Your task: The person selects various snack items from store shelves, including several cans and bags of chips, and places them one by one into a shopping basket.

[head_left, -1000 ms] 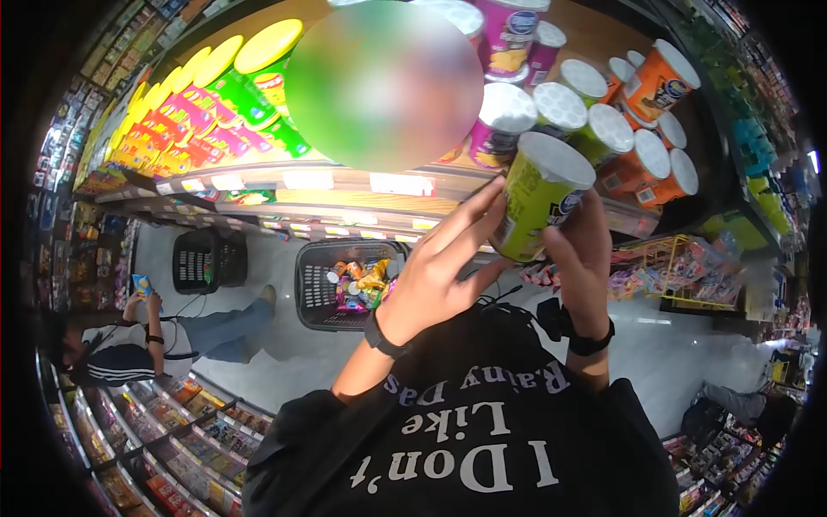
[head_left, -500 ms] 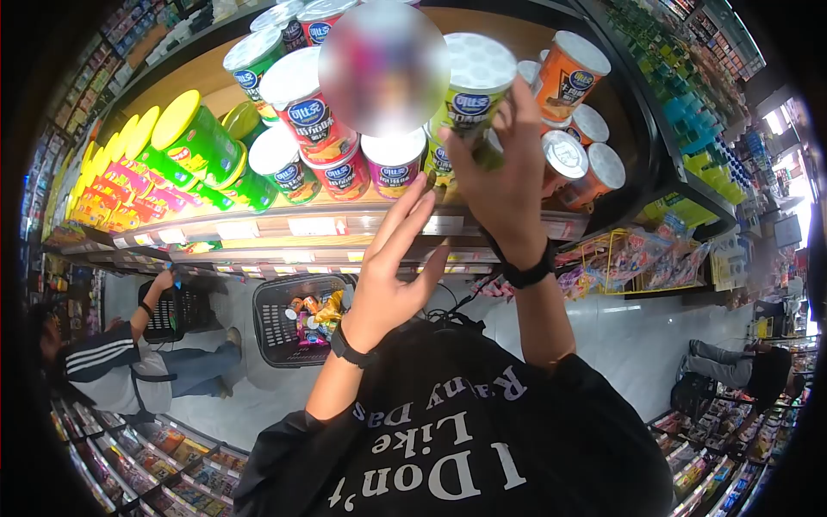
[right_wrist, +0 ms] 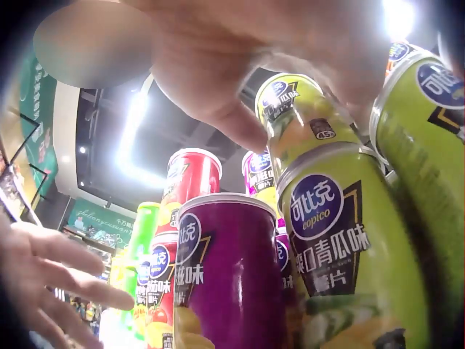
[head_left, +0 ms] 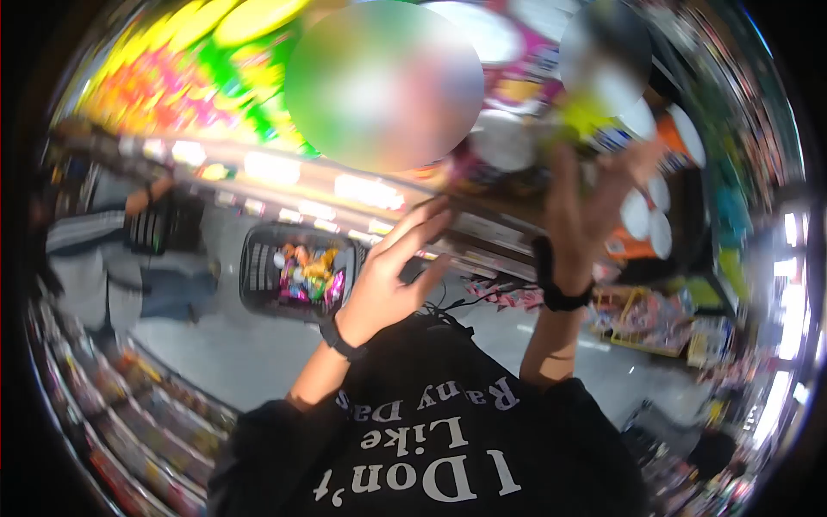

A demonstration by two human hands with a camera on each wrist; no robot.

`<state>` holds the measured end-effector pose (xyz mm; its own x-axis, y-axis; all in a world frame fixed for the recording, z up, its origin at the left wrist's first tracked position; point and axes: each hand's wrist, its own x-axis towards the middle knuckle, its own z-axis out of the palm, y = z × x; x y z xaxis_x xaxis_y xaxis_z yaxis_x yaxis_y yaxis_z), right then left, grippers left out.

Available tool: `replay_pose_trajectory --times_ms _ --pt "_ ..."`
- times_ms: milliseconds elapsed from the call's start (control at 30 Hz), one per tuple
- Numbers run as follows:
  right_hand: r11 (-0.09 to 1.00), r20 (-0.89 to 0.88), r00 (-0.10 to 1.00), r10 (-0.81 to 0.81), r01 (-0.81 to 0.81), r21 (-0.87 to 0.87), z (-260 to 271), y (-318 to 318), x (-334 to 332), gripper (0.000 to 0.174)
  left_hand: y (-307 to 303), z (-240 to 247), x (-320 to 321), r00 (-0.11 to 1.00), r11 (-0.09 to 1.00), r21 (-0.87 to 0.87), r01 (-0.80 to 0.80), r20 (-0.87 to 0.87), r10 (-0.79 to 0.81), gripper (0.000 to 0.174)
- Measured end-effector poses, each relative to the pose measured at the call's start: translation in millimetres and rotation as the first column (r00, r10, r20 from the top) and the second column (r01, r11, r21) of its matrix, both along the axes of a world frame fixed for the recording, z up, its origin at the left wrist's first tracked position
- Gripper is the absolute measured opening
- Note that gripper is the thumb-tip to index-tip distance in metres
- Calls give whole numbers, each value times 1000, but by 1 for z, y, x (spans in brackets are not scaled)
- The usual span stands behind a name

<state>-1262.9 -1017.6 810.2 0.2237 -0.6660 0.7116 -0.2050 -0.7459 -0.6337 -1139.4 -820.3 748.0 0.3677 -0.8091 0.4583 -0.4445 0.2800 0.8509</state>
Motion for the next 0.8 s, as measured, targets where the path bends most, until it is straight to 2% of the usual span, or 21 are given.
replay_pose_trajectory --times_ms 67,100,133,167,200,233,267,300,333,367,400,467,500,533,600,633,667,700,800 --pt "938 -94 968 -234 199 -284 0 4 -11 80 20 -20 15 999 999 1 -39 9 39 48" --pt "873 -47 948 -313 268 -408 4 8 -15 75 35 -25 23 997 997 45 -64 -43 66 47" --pt "883 142 972 -186 229 -410 1 21 -1 67 50 -30 31 991 993 87 -84 -99 92 46" --pt "877 314 949 -43 186 -443 -1 33 12 58 66 -37 41 986 983 148 -112 -107 128 46" --pt "869 350 936 -16 186 -458 -8 57 32 54 81 -48 50 967 978 154 -142 -192 170 44" --pt "866 375 870 322 -110 -487 -25 67 38 52 100 -56 61 934 971 184 -155 -293 205 43" --pt "867 390 822 416 -228 -444 -55 73 40 54 119 -64 71 893 967 205 -153 -389 224 41" --pt "885 338 826 451 -366 -286 -85 88 38 54 137 -78 79 847 952 215 -218 -443 294 40" --pt "856 149 854 498 -457 -241 -106 109 53 50 155 -99 88 796 935 224 -275 -493 352 39" --pt "782 -126 816 564 -576 -238 -124 129 65 48 168 -122 90 741 916 237 -323 -539 400 38" --pt "677 -360 704 612 -702 -222 -136 152 86 46 187 -146 102 754 903 226 -365 -498 429 35" --pt "536 -541 476 693 -842 -55 -156 195 134 46 219 -195 120 560 870 227 -437 -688 461 28" --pt "516 -575 399 714 -855 48 -165 216 162 45 241 -219 129 451 868 248 -430 -774 444 30" --pt "466 -569 278 774 -859 214 -186 229 186 45 263 -247 140 412 854 267 -446 -786 461 30" --pt "430 -531 174 830 -806 408 -229 265 235 43 299 -296 152 295 748 385 -542 -746 597 26" --pt "419 -507 110 855 -722 551 -252 280 253 39 316 -310 160 212 712 458 -533 -742 636 27" --pt "402 -472 55 880 -619 675 -281 294 272 37 333 -344 164 152 688 503 -523 -739 656 29" --pt "377 -430 13 903 -507 775 -317 307 294 34 353 -368 169 119 686 524 -505 -745 656 30" --pt "344 -566 -240 789 -590 730 -464 333 349 44 399 -455 196 9 635 632 -445 -705 709 34"
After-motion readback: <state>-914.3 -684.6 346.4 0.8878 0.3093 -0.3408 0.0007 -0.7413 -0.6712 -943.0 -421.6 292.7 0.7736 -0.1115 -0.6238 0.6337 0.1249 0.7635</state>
